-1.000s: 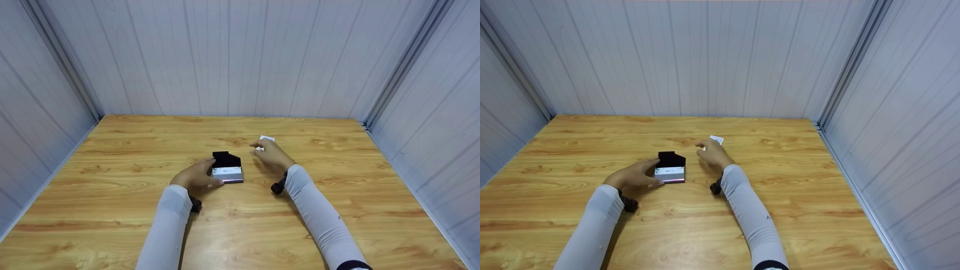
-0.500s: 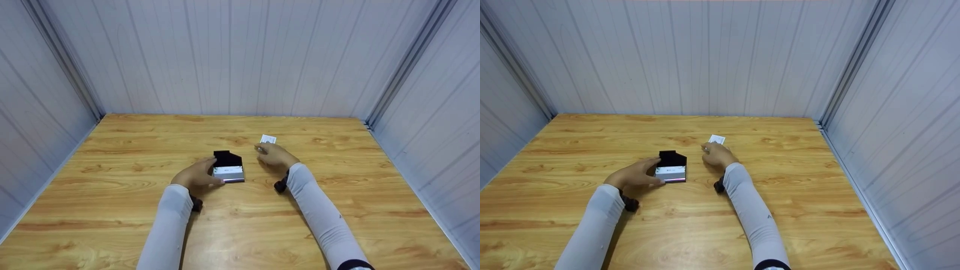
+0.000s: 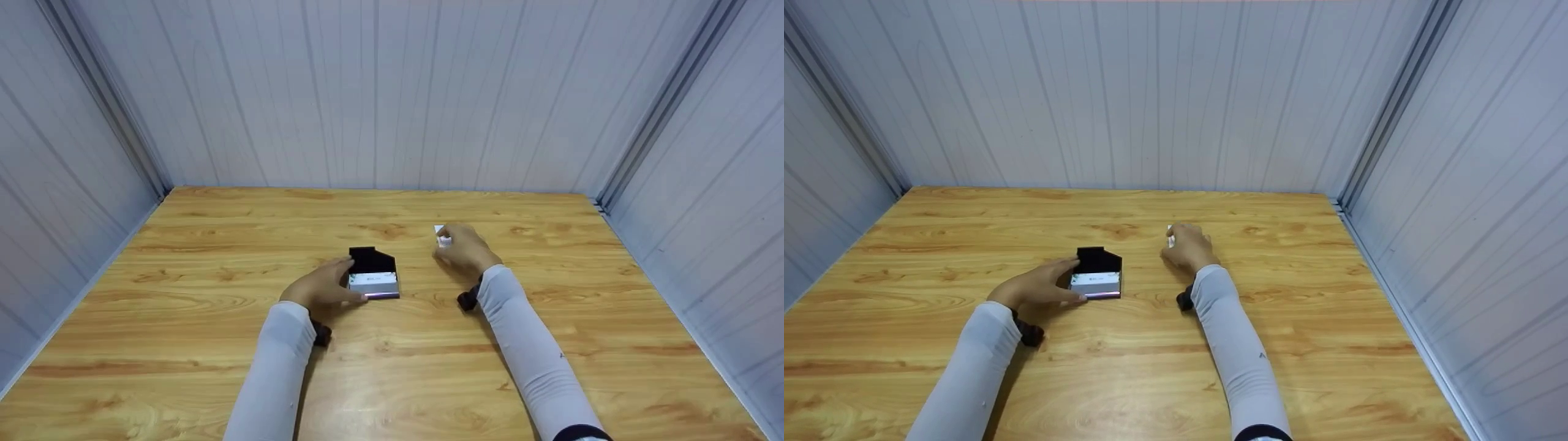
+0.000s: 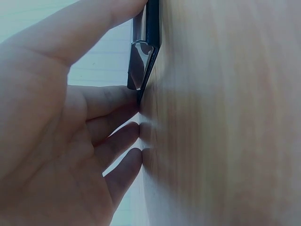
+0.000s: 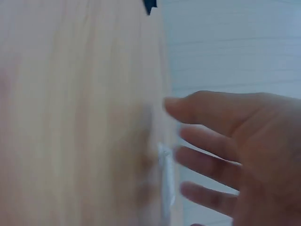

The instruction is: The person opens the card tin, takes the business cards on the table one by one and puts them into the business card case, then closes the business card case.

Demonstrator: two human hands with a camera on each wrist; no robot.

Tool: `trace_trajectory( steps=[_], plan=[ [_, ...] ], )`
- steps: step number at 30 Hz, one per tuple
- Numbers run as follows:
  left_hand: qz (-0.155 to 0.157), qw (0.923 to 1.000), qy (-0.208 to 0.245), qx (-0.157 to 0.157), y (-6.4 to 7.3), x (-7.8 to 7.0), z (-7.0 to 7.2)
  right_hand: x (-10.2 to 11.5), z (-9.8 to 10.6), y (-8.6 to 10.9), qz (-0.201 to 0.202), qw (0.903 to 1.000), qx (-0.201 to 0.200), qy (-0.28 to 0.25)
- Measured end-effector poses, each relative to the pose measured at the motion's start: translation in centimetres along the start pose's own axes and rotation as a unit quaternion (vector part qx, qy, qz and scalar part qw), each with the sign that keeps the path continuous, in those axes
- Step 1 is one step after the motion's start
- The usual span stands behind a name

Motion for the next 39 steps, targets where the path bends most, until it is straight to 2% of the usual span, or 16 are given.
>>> trace_trajectory(
  steps=[2, 5, 10, 18, 24, 30, 32, 39],
  plan=[
    [0.003, 1.0000, 0.002, 0.001, 0.0, 0.0, -0.1, -0.4, 0.2, -0.1, -0.028, 0.9991, -0.029, 0.017],
    [0.005, 1.0000, 0.008, 0.001, 0.1, 0.0, -0.1, -0.9, 0.4, 0.0, -0.070, 0.9960, -0.044, 0.035],
    [0.005, 0.9999, 0.010, 0.000, 0.1, 0.0, 0.0, -1.6, 0.3, 0.1, -0.102, 0.9938, -0.028, 0.034],
    [0.007, 0.9999, 0.014, -0.001, 0.1, -0.1, 0.0, -2.6, 0.0, 0.3, -0.134, 0.9909, -0.006, -0.016],
    [0.008, 0.9999, 0.015, -0.001, 0.2, 0.0, 0.0, -2.7, -0.1, 0.2, -0.124, 0.9918, 0.004, -0.030],
    [0.005, 1.0000, 0.007, 0.000, 0.1, 0.0, 0.1, -3.1, 0.1, 0.4, -0.109, 0.9873, 0.042, -0.107],
    [0.006, 1.0000, 0.006, 0.001, 0.1, 0.0, 0.1, -3.3, 0.1, 0.4, -0.100, 0.9863, 0.055, -0.119],
    [0.009, 1.0000, 0.002, 0.000, 0.1, 0.1, 0.1, -3.1, 0.1, 0.3, -0.058, 0.9904, 0.065, -0.108]
  ],
)
Point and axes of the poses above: each hand's wrist, its own y-axis away from the middle knuckle, its own z-axis out of the back of the hand, x = y × z, the point moved 4 cm from there along -y, towards the middle knuckle, and after that the axes turned 13 degrees about y, right-handed, at the moved point
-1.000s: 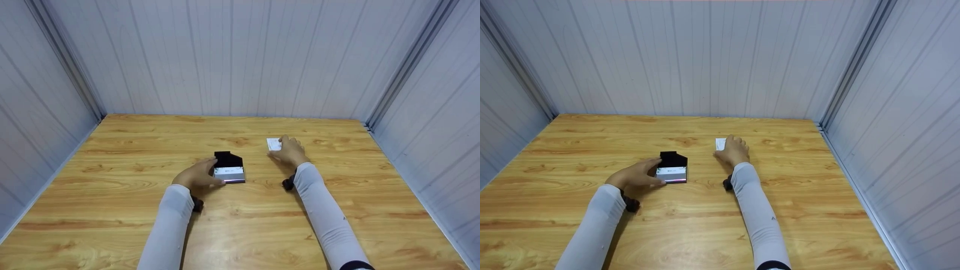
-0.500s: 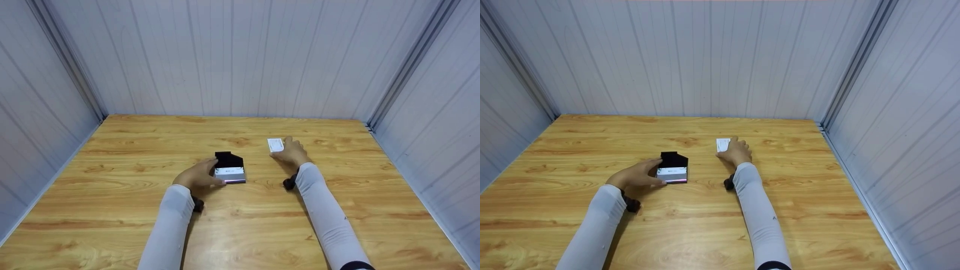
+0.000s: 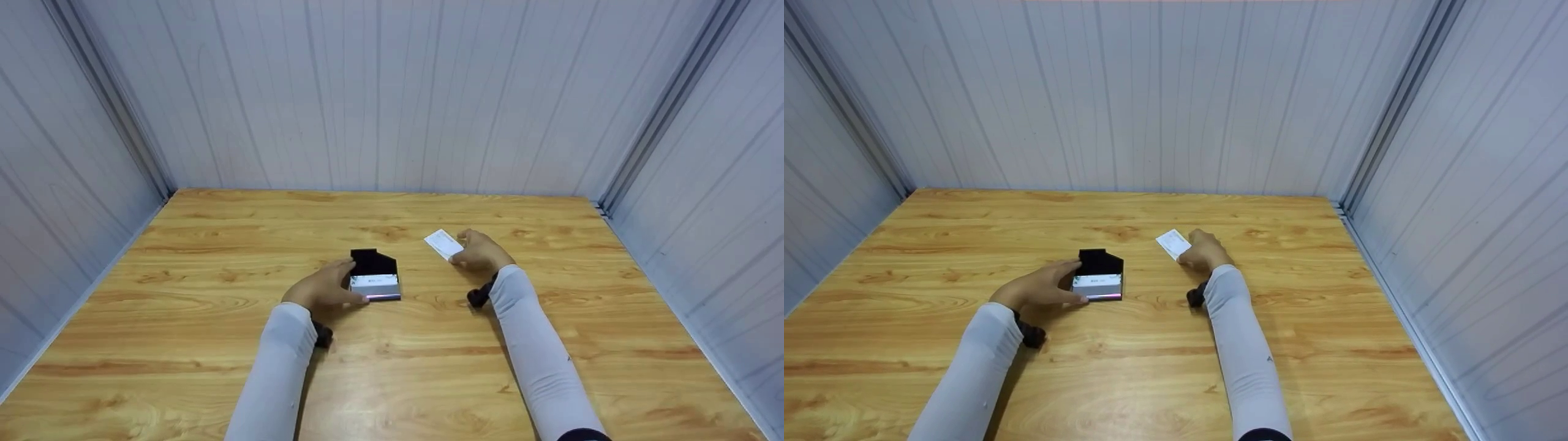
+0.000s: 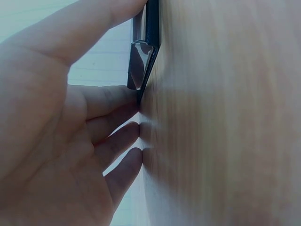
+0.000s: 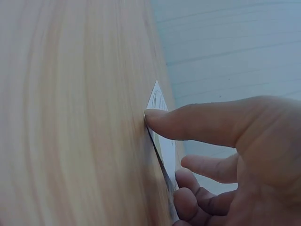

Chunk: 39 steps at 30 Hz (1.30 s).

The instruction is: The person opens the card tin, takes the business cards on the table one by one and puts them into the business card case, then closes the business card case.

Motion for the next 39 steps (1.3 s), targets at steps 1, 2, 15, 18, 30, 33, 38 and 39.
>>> trace_trajectory(
  steps=[1, 2, 15, 18, 30, 33, 38, 39],
  plan=[
    [0.000, 1.0000, -0.001, -0.001, 0.0, 0.0, 0.0, 0.1, 0.0, 0.0, 0.006, 1.0000, -0.001, 0.001],
    [0.001, 1.0000, -0.002, -0.001, 0.0, 0.1, 0.0, 0.2, 0.0, -0.1, 0.011, 0.9999, -0.003, 0.002],
    [0.004, 1.0000, 0.007, -0.006, 0.1, 0.0, 0.1, 1.5, -0.1, 0.0, 0.052, 0.9982, -0.019, 0.021],
    [0.003, 1.0000, 0.008, -0.002, 0.1, 0.0, 0.0, 1.8, -0.2, 0.3, 0.053, 0.9985, -0.013, 0.007],
    [0.001, 1.0000, 0.009, 0.000, -0.1, 0.3, 0.2, 2.1, 0.3, -0.5, 0.061, 0.9961, -0.063, -0.007],
    [-0.002, 1.0000, 0.010, 0.002, 0.0, 0.3, 0.2, 2.4, 0.4, -0.5, 0.068, 0.9935, -0.084, -0.037],
    [-0.001, 0.9999, 0.015, 0.000, 0.0, 0.4, 0.2, 3.0, 0.5, -0.5, 0.088, 0.9876, -0.107, -0.073],
    [0.001, 0.9999, 0.015, 0.000, -0.1, 0.4, 0.2, 3.2, 0.5, -0.5, 0.094, 0.9864, -0.111, -0.077]
  ],
)
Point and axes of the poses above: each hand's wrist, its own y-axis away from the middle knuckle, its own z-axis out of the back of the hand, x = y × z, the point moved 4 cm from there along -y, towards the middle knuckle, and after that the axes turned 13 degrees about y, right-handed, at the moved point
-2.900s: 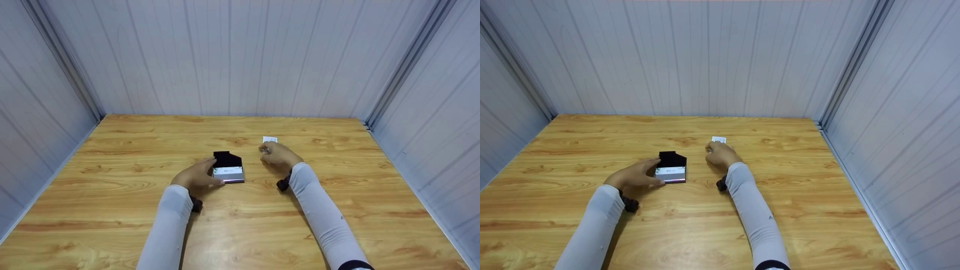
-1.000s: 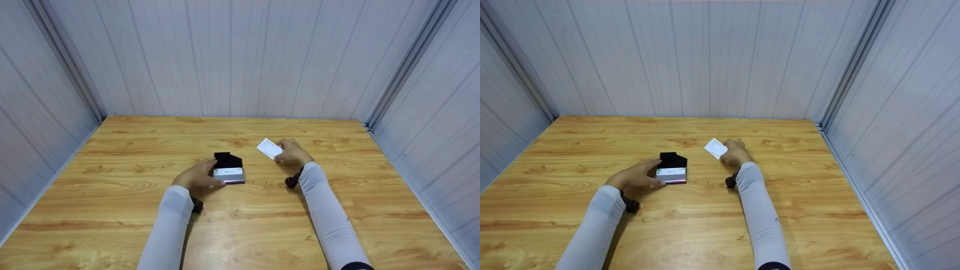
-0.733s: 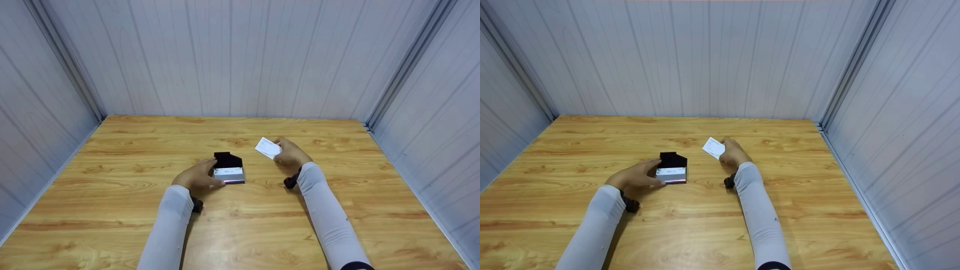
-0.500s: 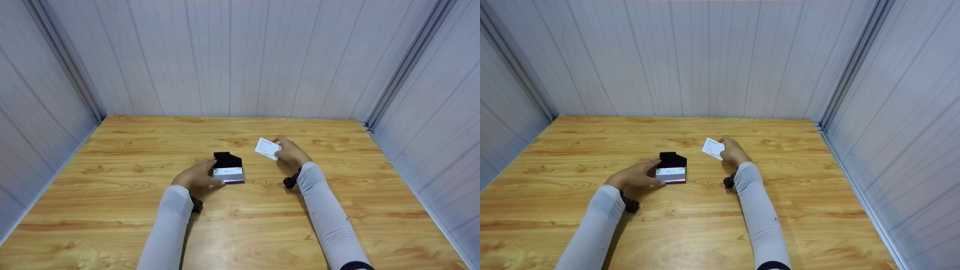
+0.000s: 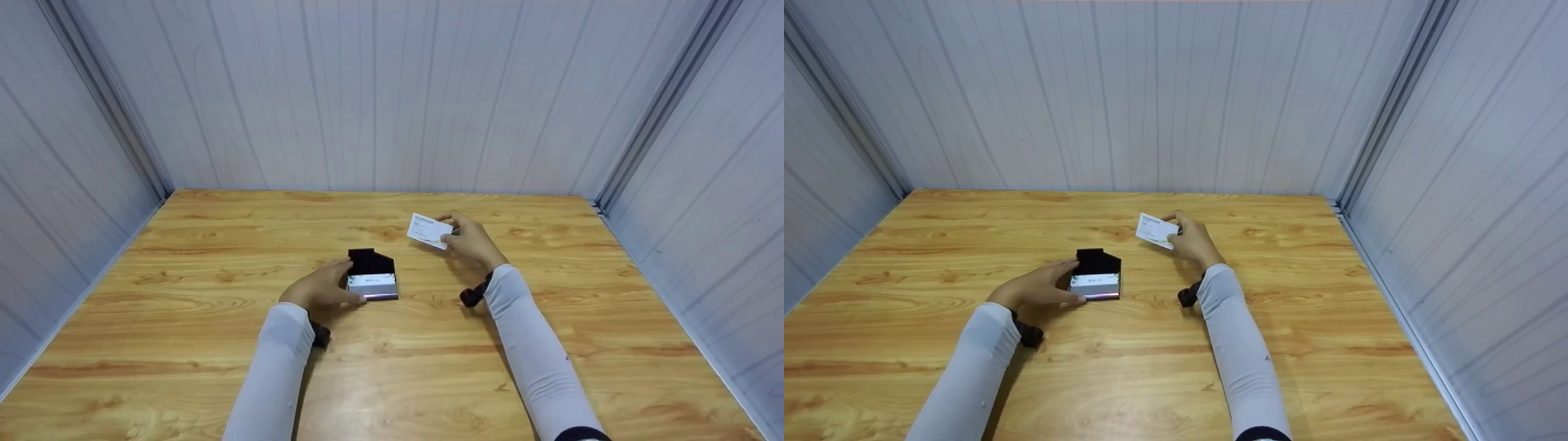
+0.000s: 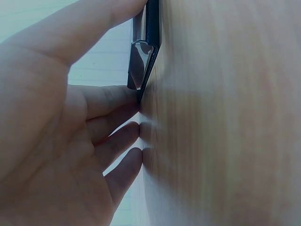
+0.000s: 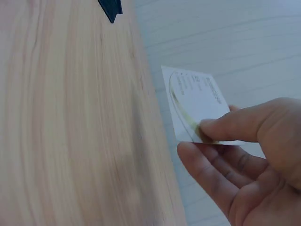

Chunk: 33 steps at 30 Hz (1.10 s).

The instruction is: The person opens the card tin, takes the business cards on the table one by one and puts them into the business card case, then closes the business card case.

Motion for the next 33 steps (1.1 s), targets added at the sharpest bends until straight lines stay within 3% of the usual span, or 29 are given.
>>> trace_trajectory(
  steps=[9, 21, 33],
  plan=[
    [-0.004, 0.9998, -0.019, -0.001, -0.3, 0.1, 0.2, 2.7, -1.3, -0.2, 0.048, 0.9986, -0.010, -0.019],
    [0.001, 0.9997, -0.024, 0.001, -0.5, 0.1, 0.1, 6.8, -4.7, 0.9, 0.122, 0.9925, 0.002, 0.008],
    [-0.027, 0.9995, 0.010, -0.013, -0.6, -0.2, 0.1, 7.9, -6.4, 1.4, 0.157, 0.9863, 0.040, 0.031]
  ],
)
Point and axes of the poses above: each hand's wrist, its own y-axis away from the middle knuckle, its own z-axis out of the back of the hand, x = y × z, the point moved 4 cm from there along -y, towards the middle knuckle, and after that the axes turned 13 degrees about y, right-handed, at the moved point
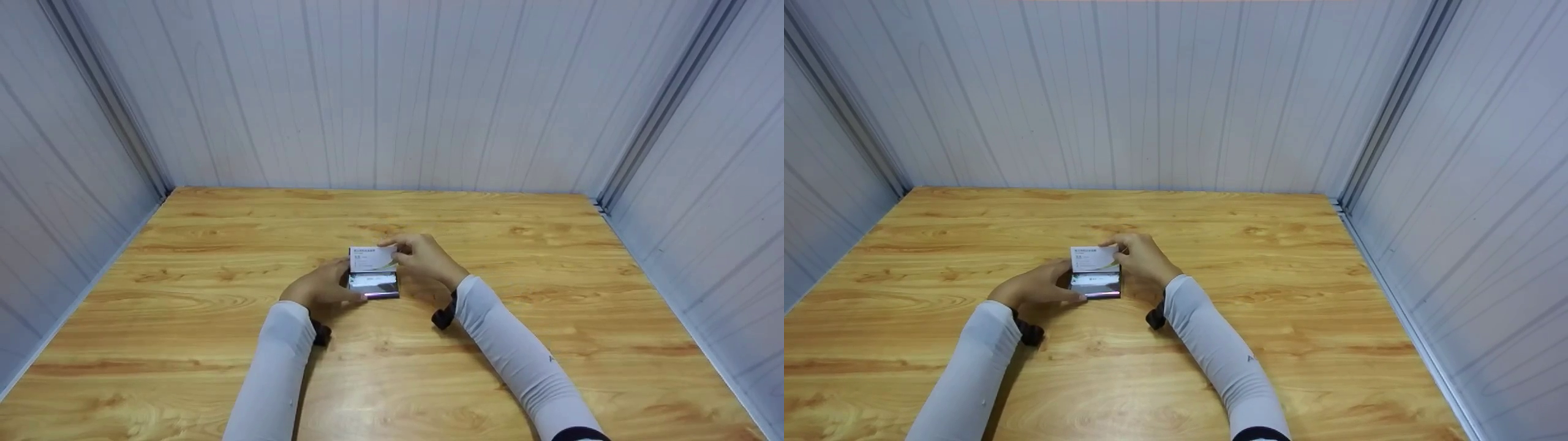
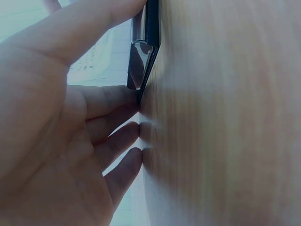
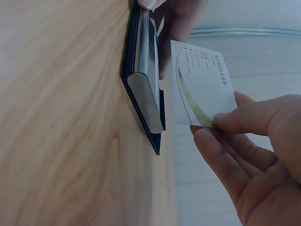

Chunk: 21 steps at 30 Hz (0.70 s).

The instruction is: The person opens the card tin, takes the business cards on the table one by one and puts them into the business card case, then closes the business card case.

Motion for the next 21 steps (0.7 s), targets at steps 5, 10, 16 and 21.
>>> trace_trajectory(
  steps=[5, 10, 16, 21],
  plan=[
    [-0.008, 0.9998, 0.018, 0.000, 0.1, 0.0, -0.1, 0.1, -0.5, 0.2, 0.005, 0.9991, 0.034, 0.027],
    [-0.013, 0.9996, 0.024, -0.001, 0.1, -0.1, -0.1, -0.1, -1.0, 0.2, 0.022, 0.9960, 0.062, 0.059],
    [0.001, 0.9999, 0.015, 0.000, 0.1, -0.1, -0.1, 0.0, -1.2, 0.4, 0.035, 0.9926, 0.087, 0.077],
    [0.034, 0.9994, -0.011, 0.003, 0.4, 0.1, 0.0, 0.1, -1.7, 0.6, 0.044, 0.9802, 0.148, 0.123]
  ],
)
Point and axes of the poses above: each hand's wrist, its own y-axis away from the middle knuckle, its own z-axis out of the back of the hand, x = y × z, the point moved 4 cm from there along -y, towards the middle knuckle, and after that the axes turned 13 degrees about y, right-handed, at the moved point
